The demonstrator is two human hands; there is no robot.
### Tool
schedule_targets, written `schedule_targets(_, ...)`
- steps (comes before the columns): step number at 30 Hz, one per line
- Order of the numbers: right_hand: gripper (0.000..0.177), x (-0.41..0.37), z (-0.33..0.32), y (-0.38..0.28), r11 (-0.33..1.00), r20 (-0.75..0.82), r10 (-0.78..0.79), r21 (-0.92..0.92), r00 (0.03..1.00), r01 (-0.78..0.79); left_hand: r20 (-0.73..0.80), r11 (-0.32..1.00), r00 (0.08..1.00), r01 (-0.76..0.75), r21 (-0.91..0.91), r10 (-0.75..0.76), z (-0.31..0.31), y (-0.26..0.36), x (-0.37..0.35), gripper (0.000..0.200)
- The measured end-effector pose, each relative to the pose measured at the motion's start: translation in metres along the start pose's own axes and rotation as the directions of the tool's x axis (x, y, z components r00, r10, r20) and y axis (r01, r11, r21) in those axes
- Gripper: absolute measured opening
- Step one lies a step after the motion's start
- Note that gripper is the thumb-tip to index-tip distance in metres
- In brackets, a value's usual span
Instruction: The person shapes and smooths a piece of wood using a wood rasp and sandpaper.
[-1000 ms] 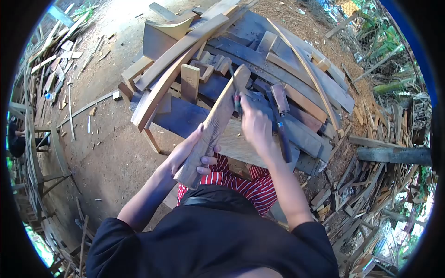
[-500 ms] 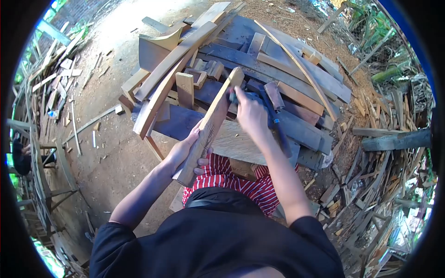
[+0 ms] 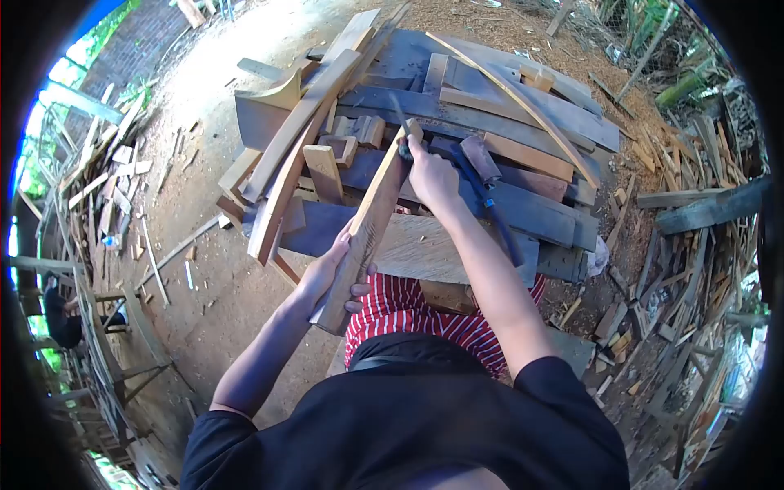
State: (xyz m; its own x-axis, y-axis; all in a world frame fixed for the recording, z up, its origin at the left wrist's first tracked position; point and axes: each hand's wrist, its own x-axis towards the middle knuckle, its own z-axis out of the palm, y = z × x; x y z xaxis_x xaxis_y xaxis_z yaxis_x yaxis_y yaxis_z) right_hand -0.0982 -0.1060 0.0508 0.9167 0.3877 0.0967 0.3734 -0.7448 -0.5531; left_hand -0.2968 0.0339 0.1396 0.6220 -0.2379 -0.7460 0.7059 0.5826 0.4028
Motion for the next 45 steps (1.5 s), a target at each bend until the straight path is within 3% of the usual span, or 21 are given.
schedule_targets(3,0.05,0.011,0.002,0.007,0.995,-0.01,0.073,-0.071,0.997,-0.073,0.018,1.0,1.0,-0.024,0.017,0.024,-0.001,-0.004,0.003,0.045)
schedule_targets(5,0.05,-0.029,-0.016,-0.004,0.999,0.009,-0.017,-0.044,1.0,0.017,0.01,1.0,1.0,-0.019,0.019,0.019,0.005,0.0,0.001,0.046)
schedule_targets(7,0.05,-0.072,-0.018,-0.014,0.998,0.09,-0.056,-0.004,0.994,0.057,0.011,1.0,1.0,-0.01,0.01,0.01,0.003,0.001,-0.002,0.046)
schedule_targets(8,0.05,-0.073,-0.034,-0.022,0.997,0.252,0.017,-0.079,0.968,0.003,-0.015,1.0,1.0,0.005,0.026,-0.005,0.001,0.0,-0.001,0.047)
schedule_targets(9,0.05,-0.068,-0.024,-0.015,0.997,0.27,0.034,-0.07,0.962,-0.015,-0.029,0.999,0.999,0.031,0.023,-0.03,0.001,-0.003,-0.003,0.047)
schedule_targets(11,0.048,-0.026,-0.002,0.008,0.996,0.077,0.092,0.013,0.993,-0.094,-0.027,1.0,1.0,0.007,0.01,-0.006,0.005,0.001,-0.003,0.047)
schedule_targets(13,0.05,0.009,-0.003,0.015,0.987,0.148,0.156,0.01,0.976,-0.16,-0.017,0.998,1.0,-0.007,0.055,0.008,0.001,0.003,-0.003,0.047)
schedule_targets(14,0.051,0.008,-0.002,0.016,0.991,0.104,0.131,0.013,0.986,-0.133,-0.009,0.999,1.0,0.0,0.034,0.0,0.001,0.003,-0.002,0.047)
schedule_targets(19,0.051,-0.061,-0.032,-0.022,0.995,0.142,0.074,0.055,0.987,-0.082,0.036,0.994,0.999,0.042,-0.103,-0.038,0.001,0.0,-0.001,0.045)
schedule_targets(20,0.051,-0.072,-0.029,-0.026,0.997,0.145,0.032,0.069,0.989,-0.042,0.016,1.0,1.0,0.011,0.022,-0.011,0.005,0.002,-0.004,0.047)
schedule_targets(25,0.039,0.01,-0.009,-0.003,0.995,0.023,0.076,0.061,0.997,-0.077,-0.02,0.999,0.999,0.033,-0.024,-0.033,0.006,0.006,-0.006,0.047)
schedule_targets(27,0.037,0.008,-0.008,-0.002,0.995,-0.006,0.1,0.017,0.995,-0.1,0.046,0.995,0.998,0.053,-0.086,-0.049,0.007,0.008,-0.005,0.044)
schedule_targets(30,0.034,-0.037,-0.025,-0.018,0.996,0.057,0.066,0.051,0.996,-0.069,0.062,0.995,0.997,0.047,-0.09,-0.042,0.001,0.006,-0.002,0.044)
schedule_targets(32,0.046,-0.065,-0.03,-0.025,0.998,0.127,0.012,0.061,0.992,-0.02,0.024,0.996,0.999,0.05,-0.076,-0.048,0.002,0.008,-0.002,0.044)
schedule_targets(34,0.045,-0.045,-0.024,-0.019,0.995,0.119,0.054,0.074,0.991,-0.063,-0.014,0.996,0.998,0.068,-0.062,-0.069,0.001,0.004,-0.004,0.045)
schedule_targets(38,0.043,0.016,-0.004,-0.003,0.994,0.019,0.109,0.014,0.994,-0.109,0.054,1.0,0.999,0.002,-0.028,-0.001,0.0,0.008,-0.005,0.048)
schedule_targets(42,0.045,-0.047,-0.024,-0.023,0.998,0.033,0.049,0.049,0.998,-0.05,0.063,0.999,0.998,0.008,-0.041,-0.005,0.001,0.008,0.0,0.047)
schedule_targets(45,0.048,-0.085,-0.018,-0.025,0.997,0.157,-0.006,0.073,0.988,-0.005,0.057,0.997,0.998,0.041,-0.069,-0.037,-0.004,0.007,-0.001,0.046)
